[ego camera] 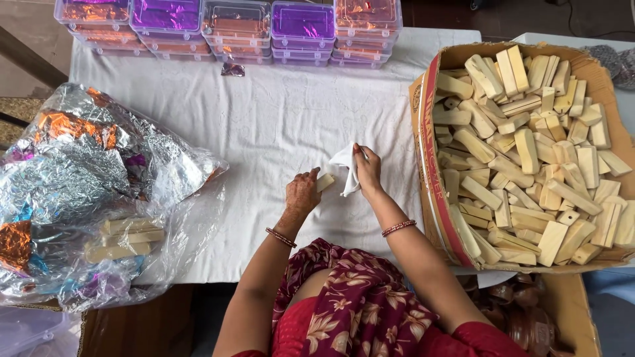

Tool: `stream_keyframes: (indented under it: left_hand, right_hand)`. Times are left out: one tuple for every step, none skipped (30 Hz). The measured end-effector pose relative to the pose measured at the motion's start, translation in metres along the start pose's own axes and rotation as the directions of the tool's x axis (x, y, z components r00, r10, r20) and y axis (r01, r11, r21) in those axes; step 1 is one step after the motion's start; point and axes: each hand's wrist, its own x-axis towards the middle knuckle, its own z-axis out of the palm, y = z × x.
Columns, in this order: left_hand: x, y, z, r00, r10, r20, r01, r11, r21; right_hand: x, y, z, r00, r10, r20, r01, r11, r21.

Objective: Wrapping small wooden blocks in paper and organizing them.

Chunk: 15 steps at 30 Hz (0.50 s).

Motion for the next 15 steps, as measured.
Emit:
stream_keyframes:
  left_hand:
    - [0.0, 0.004, -0.009, 0.984, -0.092, 0.154, 0.094, 0.996, -0.006]
    - [0.0, 0.008, -0.017, 0.936, -0.179, 0.304, 0.187, 0.982, 0.002]
    - [0.005, 0.009, -0.023, 0.938, -0.175, 0.298, 0.183, 0.983, 0.004]
    - [0.01, 0.01, -0.028, 0.896, -0.297, 0.33, 0.429, 0.775, -0.465]
    - [0.012, 0.01, -0.034, 0.829, -0.369, 0.421, 0.538, 0.315, -0.782]
    - [0.015, 0.003, -0.013, 0.831, -0.369, 0.417, 0.535, 0.319, -0.783]
    - [0.02, -0.004, 0.008, 0.892, -0.258, 0.371, 0.392, 0.034, -0.919]
    - [0.025, -0.013, 0.028, 0.944, -0.167, 0.283, 0.232, -0.272, -0.934]
    - [0.028, -0.013, 0.029, 0.946, -0.166, 0.278, 0.228, -0.27, -0.936]
    - [0.032, -0.013, 0.03, 0.94, -0.17, 0.296, 0.219, -0.364, -0.905]
    - [0.033, -0.013, 0.032, 0.933, -0.174, 0.316, 0.208, -0.456, -0.865]
    - [0.032, -0.007, 0.018, 0.934, -0.176, 0.312, 0.203, -0.456, -0.866]
    - [0.029, -0.003, 0.003, 0.885, -0.209, 0.416, 0.229, -0.582, -0.78]
    - [0.027, 0.002, -0.012, 0.826, -0.222, 0.517, 0.236, -0.698, -0.676]
    - [0.026, -0.001, -0.008, 0.829, -0.224, 0.513, 0.232, -0.697, -0.679]
  right_hand:
    - [-0.004, 0.003, 0.0, 0.998, 0.07, -0.008, -0.069, 0.995, 0.071]
    - [-0.008, 0.007, -0.001, 0.99, 0.14, -0.012, -0.137, 0.98, 0.141]
    - [-0.006, 0.01, 0.002, 0.991, 0.133, -0.015, -0.13, 0.981, 0.144]
    - [-0.004, 0.012, 0.005, 0.982, 0.188, -0.004, -0.182, 0.957, 0.226]
    - [-0.005, 0.016, 0.009, 0.97, 0.244, 0.014, -0.237, 0.923, 0.305]
    - [-0.01, 0.015, 0.016, 0.971, 0.24, 0.014, -0.233, 0.922, 0.308]
    - [-0.015, 0.014, 0.023, 0.952, 0.294, 0.088, -0.306, 0.892, 0.334]
    - [-0.02, 0.014, 0.031, 0.926, 0.342, 0.162, -0.378, 0.856, 0.353]
    - [-0.026, -0.007, 0.033, 0.928, 0.337, 0.162, -0.373, 0.857, 0.356]
    - [-0.033, -0.028, 0.036, 0.946, 0.271, 0.176, -0.306, 0.926, 0.22]
    - [-0.041, -0.047, 0.039, 0.957, 0.208, 0.2, -0.228, 0.971, 0.078]
    - [-0.041, -0.047, 0.039, 0.958, 0.205, 0.202, -0.224, 0.972, 0.077]
    - [-0.041, -0.048, 0.04, 0.984, 0.023, 0.178, -0.005, 0.995, -0.098]
    - [-0.042, -0.048, 0.04, 0.969, -0.163, 0.183, 0.209, 0.939, -0.271]
    - [-0.038, -0.033, 0.044, 0.968, -0.169, 0.184, 0.215, 0.939, -0.27]
